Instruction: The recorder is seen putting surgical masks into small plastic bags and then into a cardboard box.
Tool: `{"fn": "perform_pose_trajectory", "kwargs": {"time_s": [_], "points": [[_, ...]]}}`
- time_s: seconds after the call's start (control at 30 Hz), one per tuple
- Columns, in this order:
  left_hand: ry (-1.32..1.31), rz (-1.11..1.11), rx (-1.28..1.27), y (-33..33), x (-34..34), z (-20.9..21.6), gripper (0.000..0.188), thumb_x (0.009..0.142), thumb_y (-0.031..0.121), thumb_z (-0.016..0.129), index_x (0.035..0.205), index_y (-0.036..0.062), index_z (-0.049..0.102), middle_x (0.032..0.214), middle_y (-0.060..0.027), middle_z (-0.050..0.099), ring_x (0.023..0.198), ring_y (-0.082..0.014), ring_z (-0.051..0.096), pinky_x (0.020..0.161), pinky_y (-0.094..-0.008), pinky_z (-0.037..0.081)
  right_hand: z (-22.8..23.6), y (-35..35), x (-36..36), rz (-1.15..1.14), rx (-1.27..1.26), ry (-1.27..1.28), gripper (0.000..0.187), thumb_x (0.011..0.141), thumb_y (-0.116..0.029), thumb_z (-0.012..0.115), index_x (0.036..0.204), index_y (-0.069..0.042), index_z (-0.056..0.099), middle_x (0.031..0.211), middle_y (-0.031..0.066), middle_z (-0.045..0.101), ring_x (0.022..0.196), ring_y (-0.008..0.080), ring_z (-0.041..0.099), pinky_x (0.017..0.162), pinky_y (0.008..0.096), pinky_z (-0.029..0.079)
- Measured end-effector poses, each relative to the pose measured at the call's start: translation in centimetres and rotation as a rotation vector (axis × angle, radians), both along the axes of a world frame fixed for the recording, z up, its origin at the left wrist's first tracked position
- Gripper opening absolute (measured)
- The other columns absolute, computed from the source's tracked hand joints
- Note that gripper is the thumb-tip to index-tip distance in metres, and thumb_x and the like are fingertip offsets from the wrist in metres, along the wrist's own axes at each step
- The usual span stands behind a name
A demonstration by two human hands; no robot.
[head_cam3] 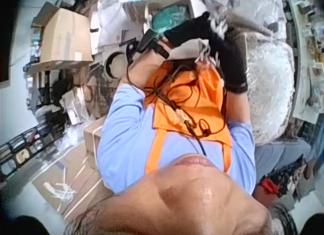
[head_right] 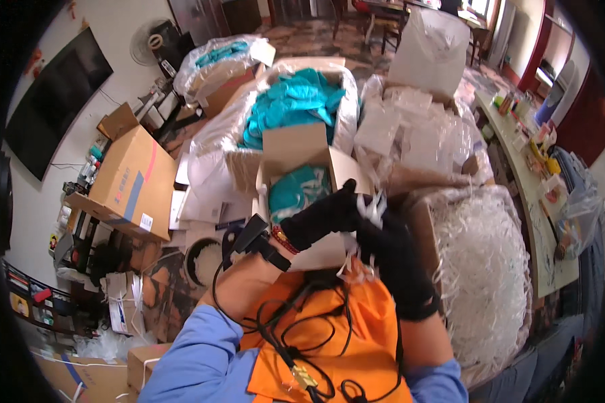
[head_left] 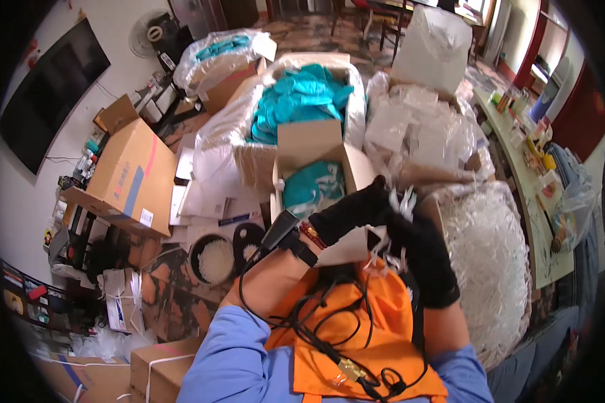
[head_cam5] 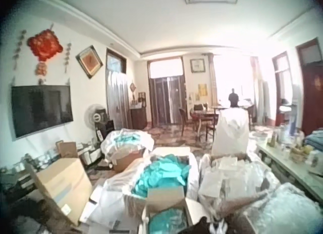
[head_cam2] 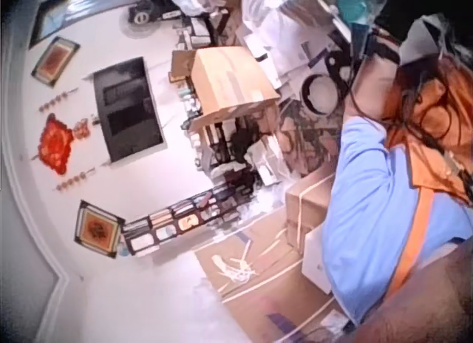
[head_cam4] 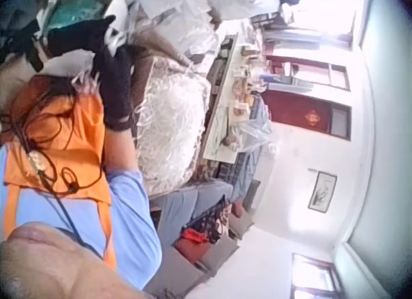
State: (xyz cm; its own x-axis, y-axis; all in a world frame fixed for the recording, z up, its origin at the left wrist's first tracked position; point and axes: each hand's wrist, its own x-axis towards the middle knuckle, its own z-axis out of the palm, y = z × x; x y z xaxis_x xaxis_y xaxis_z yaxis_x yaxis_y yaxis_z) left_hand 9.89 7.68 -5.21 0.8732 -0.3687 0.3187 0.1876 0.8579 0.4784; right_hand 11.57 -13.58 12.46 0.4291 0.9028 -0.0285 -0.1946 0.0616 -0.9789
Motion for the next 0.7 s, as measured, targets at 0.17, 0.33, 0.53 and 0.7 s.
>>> {"fn": "perform_pose_trajectory", "kwargs": {"time_s": [0.17, 0.33, 0.53, 0.7], "points": [[0.379, 0.361, 0.030, -10.3, -7.4, 8.6, 0.051, 0.100, 0.044, 0.043, 0.134, 0.0066, 0.047, 0.120, -0.0119, 0.060, 0.109, -0.0240, 0.058, 0.097, -0.0402, 0.045, -0.3, 0.8, 2.4, -0.166, 0.095, -0.031, 0.031, 0.099, -0.031, 0.049, 0.097, -0.005, 0.065, 0.070, -0.0052, 0.046, 0.061, 0.0045, 0.044, 0.054, 0.0216, 0.035], [0.261, 0.454, 0.280, -10.5, -9.4, 7.8, 0.046, 0.099, 0.040, 0.044, 0.125, 0.0026, 0.054, 0.118, -0.0112, 0.062, 0.109, -0.0243, 0.060, 0.096, -0.0398, 0.046, -1.3, 1.0, 3.1, -0.167, 0.101, 0.060, 0.034, 0.101, -0.031, 0.045, 0.100, -0.004, 0.065, 0.070, -0.0041, 0.046, 0.058, 0.0058, 0.044, 0.053, 0.0212, 0.035], [0.308, 0.546, 0.574, -11.4, -10.3, 10.2, 0.029, 0.094, 0.013, 0.054, 0.121, 0.0018, 0.053, 0.102, -0.0049, 0.062, 0.092, -0.0153, 0.064, 0.082, -0.0265, 0.052, -1.5, 0.8, 3.0, -0.195, 0.142, 0.048, 0.033, 0.101, -0.029, 0.044, 0.103, -0.003, 0.065, 0.072, -0.0034, 0.048, 0.058, 0.0074, 0.045, 0.054, 0.0221, 0.036], [0.424, 0.501, 0.424, -11.5, -10.8, 10.5, 0.035, 0.091, 0.002, 0.055, 0.125, 0.0032, 0.051, 0.114, -0.0089, 0.062, 0.096, -0.0204, 0.065, 0.077, -0.0317, 0.057, -1.5, 0.9, 2.8, -0.228, 0.114, 0.184, 0.033, 0.101, -0.028, 0.044, 0.104, -0.003, 0.065, 0.073, -0.0029, 0.050, 0.058, 0.0082, 0.046, 0.055, 0.0231, 0.038]]}}
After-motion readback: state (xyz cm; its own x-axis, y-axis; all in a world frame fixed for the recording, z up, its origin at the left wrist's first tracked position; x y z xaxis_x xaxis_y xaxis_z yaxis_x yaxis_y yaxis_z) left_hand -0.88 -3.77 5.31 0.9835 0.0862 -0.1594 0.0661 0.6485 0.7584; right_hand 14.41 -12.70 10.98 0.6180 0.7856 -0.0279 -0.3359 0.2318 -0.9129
